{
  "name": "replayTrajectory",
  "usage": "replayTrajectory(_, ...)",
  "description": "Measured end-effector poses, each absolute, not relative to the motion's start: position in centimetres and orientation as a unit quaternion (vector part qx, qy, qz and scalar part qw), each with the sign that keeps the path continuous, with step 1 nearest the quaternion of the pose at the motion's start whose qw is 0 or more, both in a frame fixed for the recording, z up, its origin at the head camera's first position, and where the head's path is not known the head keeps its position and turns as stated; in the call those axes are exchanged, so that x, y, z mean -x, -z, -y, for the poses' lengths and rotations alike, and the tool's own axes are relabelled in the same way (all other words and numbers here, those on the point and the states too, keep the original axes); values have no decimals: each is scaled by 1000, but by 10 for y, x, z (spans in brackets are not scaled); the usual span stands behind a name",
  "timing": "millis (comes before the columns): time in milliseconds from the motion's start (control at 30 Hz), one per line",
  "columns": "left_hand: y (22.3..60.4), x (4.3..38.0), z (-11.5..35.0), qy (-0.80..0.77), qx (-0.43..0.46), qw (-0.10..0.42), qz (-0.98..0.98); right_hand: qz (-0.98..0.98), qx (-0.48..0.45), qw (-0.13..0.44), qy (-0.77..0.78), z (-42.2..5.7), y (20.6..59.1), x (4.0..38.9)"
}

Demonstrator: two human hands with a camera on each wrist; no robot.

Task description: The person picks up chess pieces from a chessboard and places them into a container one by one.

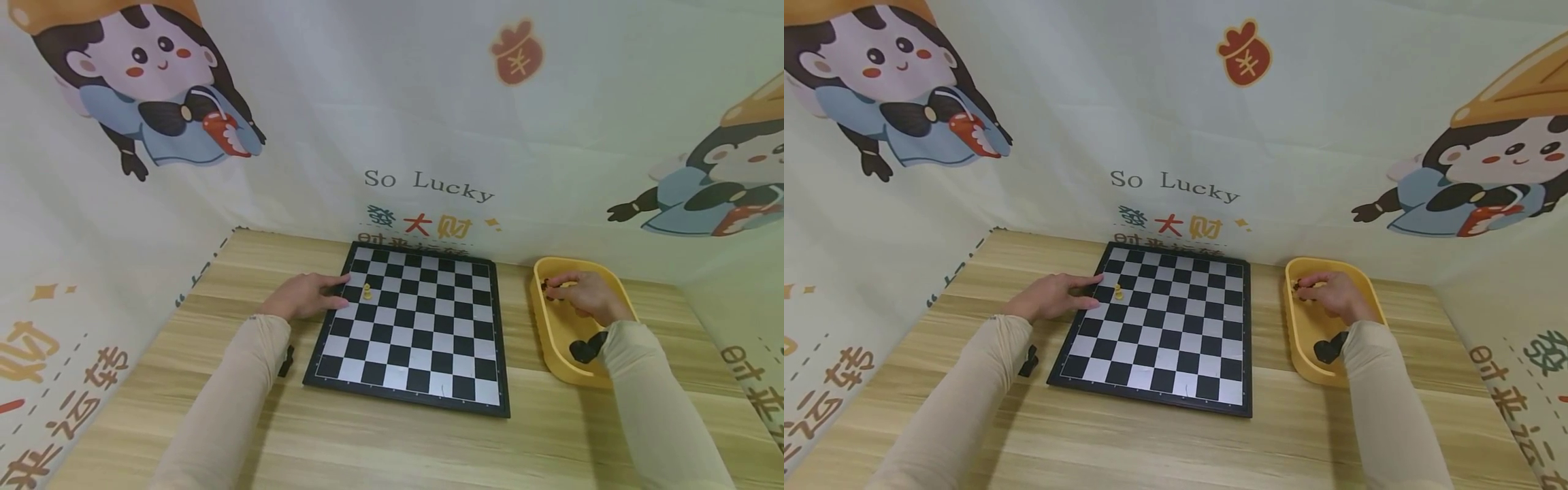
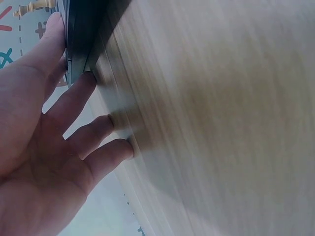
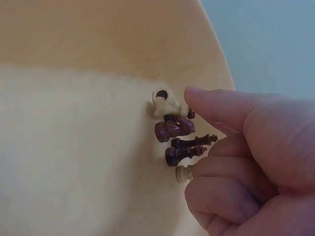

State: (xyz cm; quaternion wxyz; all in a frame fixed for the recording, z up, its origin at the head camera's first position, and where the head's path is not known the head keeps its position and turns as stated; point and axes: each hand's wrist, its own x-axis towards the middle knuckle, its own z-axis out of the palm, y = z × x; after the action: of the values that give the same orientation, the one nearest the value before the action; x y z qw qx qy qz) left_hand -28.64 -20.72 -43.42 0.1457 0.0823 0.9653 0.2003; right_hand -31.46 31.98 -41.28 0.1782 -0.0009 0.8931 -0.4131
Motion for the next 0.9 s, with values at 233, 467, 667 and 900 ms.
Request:
replayTrajectory(233, 432, 285, 206, -202, -83, 146, -965, -895, 0, 167, 413, -322, 411, 313)
replayTrajectory(467, 433, 286, 206, -198, -87, 149, -965, -901, 12, 136, 411, -314, 398, 309)
replayTrajectory(667, 433, 286, 207, -197, -84, 146, -966, -914, 19, 108, 391, -299, 384, 307)
replayTrajectory(900, 435, 286, 207, -197, -86, 146, -966, -911, 30, 107, 396, -277, 372, 305)
